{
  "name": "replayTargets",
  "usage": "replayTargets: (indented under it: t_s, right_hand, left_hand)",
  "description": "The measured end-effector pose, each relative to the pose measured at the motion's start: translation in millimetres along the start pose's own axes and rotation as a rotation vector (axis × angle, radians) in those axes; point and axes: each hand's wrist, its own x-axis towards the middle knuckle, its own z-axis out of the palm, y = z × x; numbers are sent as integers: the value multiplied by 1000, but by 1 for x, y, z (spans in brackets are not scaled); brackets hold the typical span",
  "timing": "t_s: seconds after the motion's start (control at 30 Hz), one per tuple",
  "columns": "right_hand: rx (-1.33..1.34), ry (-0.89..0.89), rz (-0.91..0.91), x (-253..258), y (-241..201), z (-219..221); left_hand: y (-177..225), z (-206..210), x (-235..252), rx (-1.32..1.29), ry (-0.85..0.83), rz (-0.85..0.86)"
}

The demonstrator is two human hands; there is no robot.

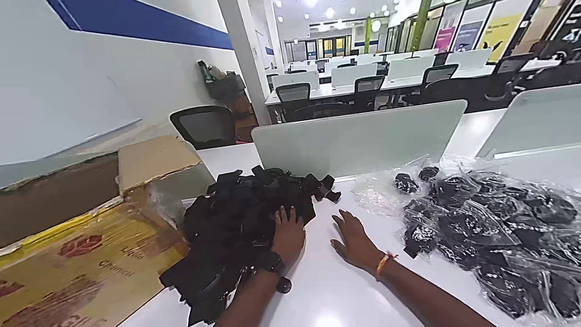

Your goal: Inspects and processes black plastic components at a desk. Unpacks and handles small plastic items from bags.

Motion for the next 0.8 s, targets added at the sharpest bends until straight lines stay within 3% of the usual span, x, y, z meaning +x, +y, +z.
replayTargets:
  t_s: [0.13, 0.3, 0.47, 0.63, 0.8]
  right_hand:
    - [-154, -57, 120, -32, 50, -26]
    - [-95, -122, 107, -53, 49, -33]
    - [4, -227, 63, -56, 33, -20]
    - [33, -279, -3, -47, 42, -18]
    - [65, -265, -32, -44, 47, -18]
  left_hand:
    - [73, -2, -1, -77, 57, 96]
    - [133, 24, 48, -172, 41, 323]
    - [137, 37, 109, -242, 6, 310]
    - [121, 48, 162, -325, 122, 143]
    - [100, 56, 203, -813, 381, -30]
